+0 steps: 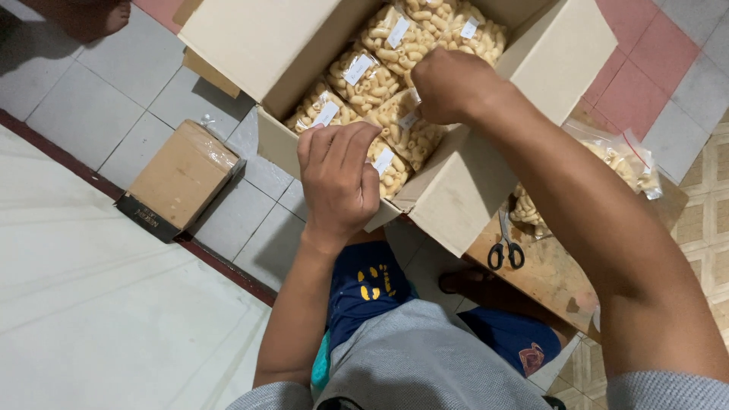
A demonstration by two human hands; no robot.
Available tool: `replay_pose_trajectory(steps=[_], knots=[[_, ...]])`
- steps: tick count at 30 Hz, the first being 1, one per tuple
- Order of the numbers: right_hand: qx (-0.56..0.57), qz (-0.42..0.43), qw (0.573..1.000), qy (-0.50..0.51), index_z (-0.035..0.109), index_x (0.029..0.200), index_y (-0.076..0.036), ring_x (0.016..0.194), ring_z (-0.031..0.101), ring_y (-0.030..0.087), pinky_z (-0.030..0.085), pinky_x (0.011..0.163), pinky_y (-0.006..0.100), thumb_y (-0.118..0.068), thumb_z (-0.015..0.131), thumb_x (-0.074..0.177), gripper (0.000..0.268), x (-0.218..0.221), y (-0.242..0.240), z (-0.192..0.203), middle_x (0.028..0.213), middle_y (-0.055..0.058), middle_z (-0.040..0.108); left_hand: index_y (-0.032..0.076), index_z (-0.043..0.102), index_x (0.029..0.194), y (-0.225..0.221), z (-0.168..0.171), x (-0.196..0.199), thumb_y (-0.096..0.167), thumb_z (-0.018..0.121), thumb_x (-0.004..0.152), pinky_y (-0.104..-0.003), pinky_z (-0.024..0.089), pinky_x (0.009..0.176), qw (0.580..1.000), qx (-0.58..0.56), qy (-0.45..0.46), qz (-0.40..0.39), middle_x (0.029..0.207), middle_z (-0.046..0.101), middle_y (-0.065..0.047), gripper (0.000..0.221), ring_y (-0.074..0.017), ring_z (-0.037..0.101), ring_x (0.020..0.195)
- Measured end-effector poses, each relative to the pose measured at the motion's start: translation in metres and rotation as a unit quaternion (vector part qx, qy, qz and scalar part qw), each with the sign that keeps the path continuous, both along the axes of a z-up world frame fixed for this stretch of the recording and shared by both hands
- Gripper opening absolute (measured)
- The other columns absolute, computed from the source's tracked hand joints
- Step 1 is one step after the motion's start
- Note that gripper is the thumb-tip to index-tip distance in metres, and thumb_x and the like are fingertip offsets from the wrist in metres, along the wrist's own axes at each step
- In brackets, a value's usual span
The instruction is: Packing small plastic bags of snacks into a cardboard box.
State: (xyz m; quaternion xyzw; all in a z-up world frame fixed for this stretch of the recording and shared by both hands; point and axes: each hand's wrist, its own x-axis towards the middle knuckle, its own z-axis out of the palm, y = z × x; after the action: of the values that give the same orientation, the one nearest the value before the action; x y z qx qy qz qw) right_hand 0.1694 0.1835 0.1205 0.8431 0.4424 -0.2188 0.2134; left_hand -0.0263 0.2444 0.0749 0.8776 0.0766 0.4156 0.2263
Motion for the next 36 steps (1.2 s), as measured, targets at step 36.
replay_pose_trajectory(steps=[36], knots=[[0.48, 0.066, 0.858, 0.171, 0.049, 0.131, 0.007, 0.11, 0.066, 0.029, 0.053, 0.096, 0.039, -0.009, 0.069, 0.096, 0.044, -0.035, -0.211, 0.119, 0.126, 0.02, 0.059, 0.003, 0.063, 0.108, -0.003, 0.003, -0.004, 0.004, 0.044, 0.077, -0.045, 0.031, 0.097, 0.998, -0.017, 0.057, -0.03, 0.107, 0.066, -0.013, 0.036, -0.0329, 0.051, 0.098]])
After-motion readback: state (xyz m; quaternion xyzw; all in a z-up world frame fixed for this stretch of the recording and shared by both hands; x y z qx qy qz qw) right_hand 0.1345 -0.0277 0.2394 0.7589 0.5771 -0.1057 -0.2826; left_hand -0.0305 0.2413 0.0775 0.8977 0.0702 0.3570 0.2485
